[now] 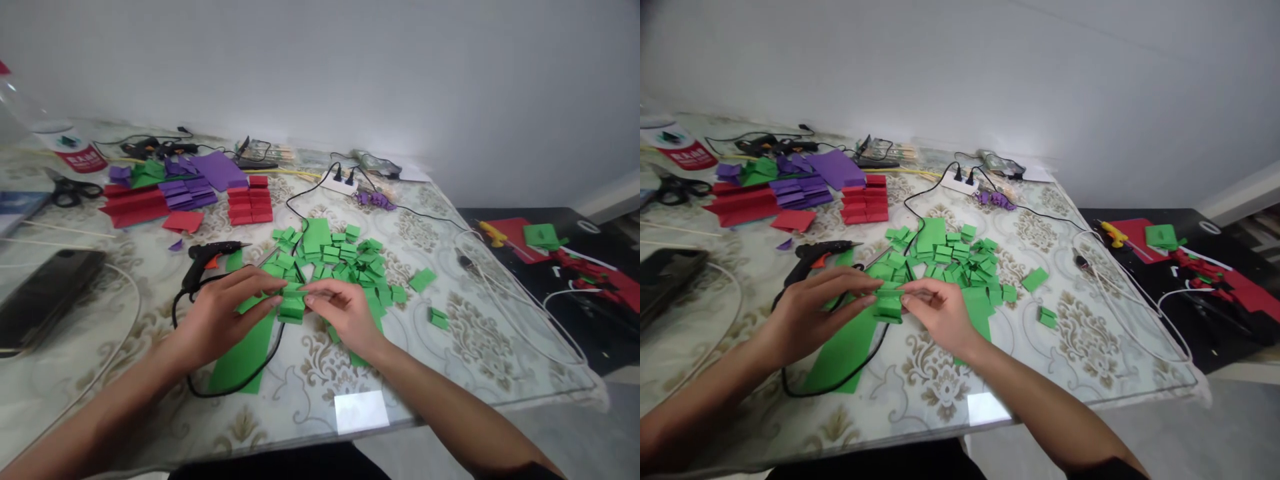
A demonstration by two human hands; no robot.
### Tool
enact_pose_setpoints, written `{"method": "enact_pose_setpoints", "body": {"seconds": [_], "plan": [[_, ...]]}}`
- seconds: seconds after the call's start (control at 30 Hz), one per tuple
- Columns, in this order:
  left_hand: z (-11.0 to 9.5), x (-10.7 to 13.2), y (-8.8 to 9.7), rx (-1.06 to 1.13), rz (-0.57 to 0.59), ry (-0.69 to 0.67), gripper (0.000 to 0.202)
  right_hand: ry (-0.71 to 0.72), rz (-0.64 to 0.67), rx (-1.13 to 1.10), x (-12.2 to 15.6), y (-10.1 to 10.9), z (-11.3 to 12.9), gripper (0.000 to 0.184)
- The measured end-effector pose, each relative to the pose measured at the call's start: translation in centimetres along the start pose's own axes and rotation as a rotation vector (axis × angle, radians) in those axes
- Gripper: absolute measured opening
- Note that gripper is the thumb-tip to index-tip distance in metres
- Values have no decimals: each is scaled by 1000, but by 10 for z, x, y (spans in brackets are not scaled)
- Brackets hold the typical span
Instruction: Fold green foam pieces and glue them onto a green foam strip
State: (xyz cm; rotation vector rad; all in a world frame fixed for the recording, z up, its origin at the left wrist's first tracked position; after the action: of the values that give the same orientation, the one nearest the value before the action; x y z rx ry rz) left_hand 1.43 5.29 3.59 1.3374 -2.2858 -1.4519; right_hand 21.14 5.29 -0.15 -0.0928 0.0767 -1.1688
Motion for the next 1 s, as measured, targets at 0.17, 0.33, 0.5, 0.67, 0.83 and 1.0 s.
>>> {"method": "enact_pose_setpoints", "body": {"seconds": [0.17,0.33,0.5,0.67,0.83,1.0], "plan": [[-3,0,2,-48,-20,-37,15,7,29,-7,-1,-3,-1,12],[-7,1,1,-86,-29,-75,14,-9,56,-60,-2,-5,0,11],[-9,3,2,-74,-1,-119,16,-59,80,-161,-2,-5,-1,13],[-8,4,2,-47,64,-133,26,-90,50,-208,-3,-4,-5,17],[-4,3,-1,42,82,-40,24,-39,27,-103,-4,-3,-6,20],[9,2,-15,362,141,267,17,29,-5,-93,-2,-7,-7,30]]}}
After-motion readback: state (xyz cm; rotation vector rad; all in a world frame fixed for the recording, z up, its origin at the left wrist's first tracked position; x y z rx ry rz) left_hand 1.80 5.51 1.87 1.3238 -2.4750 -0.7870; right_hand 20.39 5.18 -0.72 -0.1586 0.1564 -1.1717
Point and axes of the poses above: each hand's wrist, its own x-axis away from the middle knuckle, its own y-axis out of the back of the hand, z = x × y, the point moved 5 cm from there along -x, towards the middle knuckle, and after that the axes turned 12 degrees about z, right-handed, at the moved point
